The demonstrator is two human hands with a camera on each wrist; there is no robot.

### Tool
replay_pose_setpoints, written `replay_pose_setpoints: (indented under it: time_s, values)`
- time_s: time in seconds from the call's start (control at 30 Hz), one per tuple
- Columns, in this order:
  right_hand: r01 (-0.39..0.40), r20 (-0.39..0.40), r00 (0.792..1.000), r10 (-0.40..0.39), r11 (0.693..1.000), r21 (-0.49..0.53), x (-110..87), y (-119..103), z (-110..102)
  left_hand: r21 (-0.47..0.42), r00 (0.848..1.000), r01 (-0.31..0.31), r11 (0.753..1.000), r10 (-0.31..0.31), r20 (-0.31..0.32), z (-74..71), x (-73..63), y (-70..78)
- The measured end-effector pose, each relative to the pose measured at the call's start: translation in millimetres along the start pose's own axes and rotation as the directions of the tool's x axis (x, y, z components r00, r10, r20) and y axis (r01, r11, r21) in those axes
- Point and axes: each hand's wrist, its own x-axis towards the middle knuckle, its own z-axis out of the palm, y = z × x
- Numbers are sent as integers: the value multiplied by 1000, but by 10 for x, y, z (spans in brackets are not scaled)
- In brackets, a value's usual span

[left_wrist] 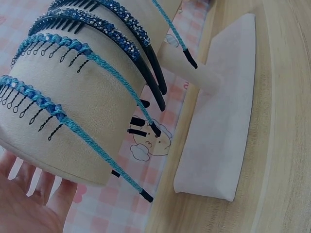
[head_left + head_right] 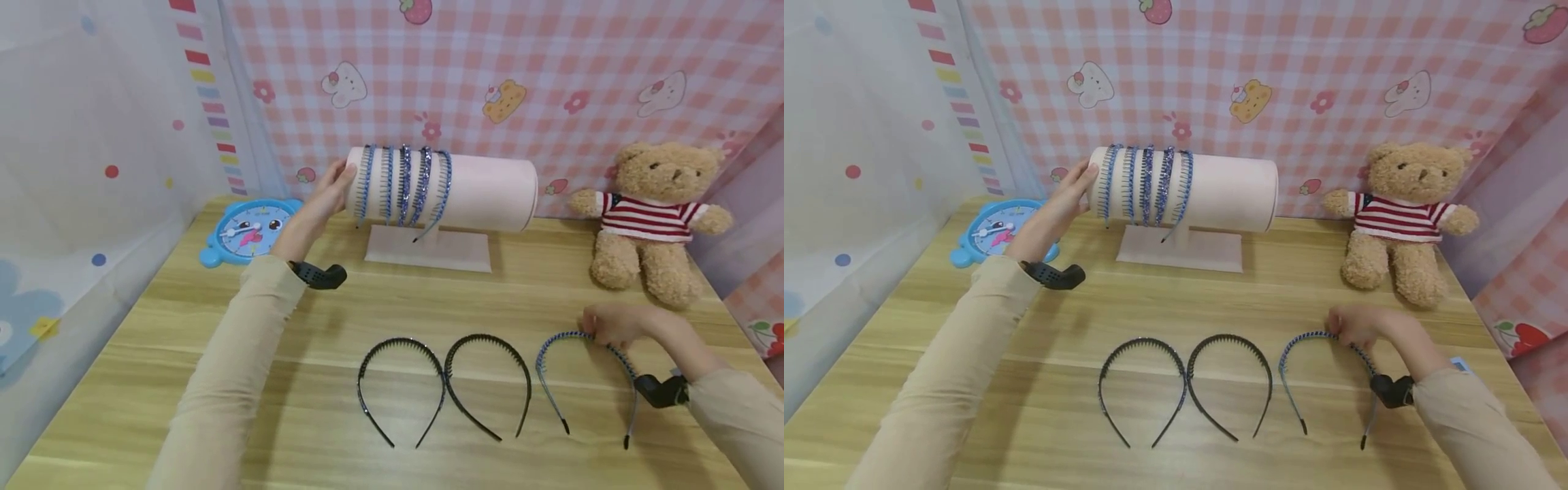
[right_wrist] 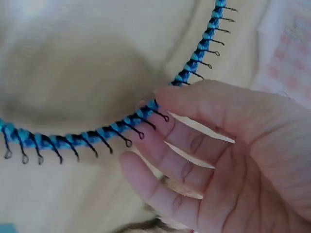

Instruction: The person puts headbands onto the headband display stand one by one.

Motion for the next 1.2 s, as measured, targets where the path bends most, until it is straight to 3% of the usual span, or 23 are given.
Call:
replay_pose_setpoints:
  time_s: [0.13, 0.27, 0.4, 0.57, 0.63, 0.73, 0.8, 0.93, 1.1, 1.2]
  values:
    - [66, -86, 993, -75, 992, -104, -34, -59, -227, 9, 1000, -3, 1000, 3, -1, -2, 9, -4]
    - [69, -258, 961, -98, 991, -118, -87, -155, -454, 6, 1000, -9, 1000, 9, 3, 4, 11, -6]
    - [15, -399, 917, -15, 1000, -4, -127, -268, -613, 4, 1000, -11, 1000, 11, 4, 7, 6, -8]
    - [-29, -478, 870, 119, 981, 192, -134, -409, -726, 8, 1000, -19, 1000, 19, 6, -3, 7, -14]
    - [-17, -520, 839, 164, 961, 276, -120, -484, -744, 7, 1000, -24, 1000, 24, 8, -5, 8, -15]
    - [38, -600, 771, 216, 924, 381, -85, -624, -750, 2, 1000, -20, 1000, 20, 3, -5, 7, -14]
    - [79, -658, 713, 240, 906, 415, -57, -735, -752, 3, 1000, -19, 1000, 19, 6, -5, 9, -13]
    - [124, -738, 621, 263, 897, 425, -2, -951, -787, 4, 1000, -16, 1000, 16, 7, -1, 12, -13]
    - [194, -773, 560, 297, 861, 471, 73, -1151, -863, 2, 1000, -16, 1000, 16, 3, -4, 5, -11]
    - [250, -774, 552, 310, 824, 508, 107, -1237, -908, 5, 1000, -22, 1000, 22, 3, -11, 7, -16]
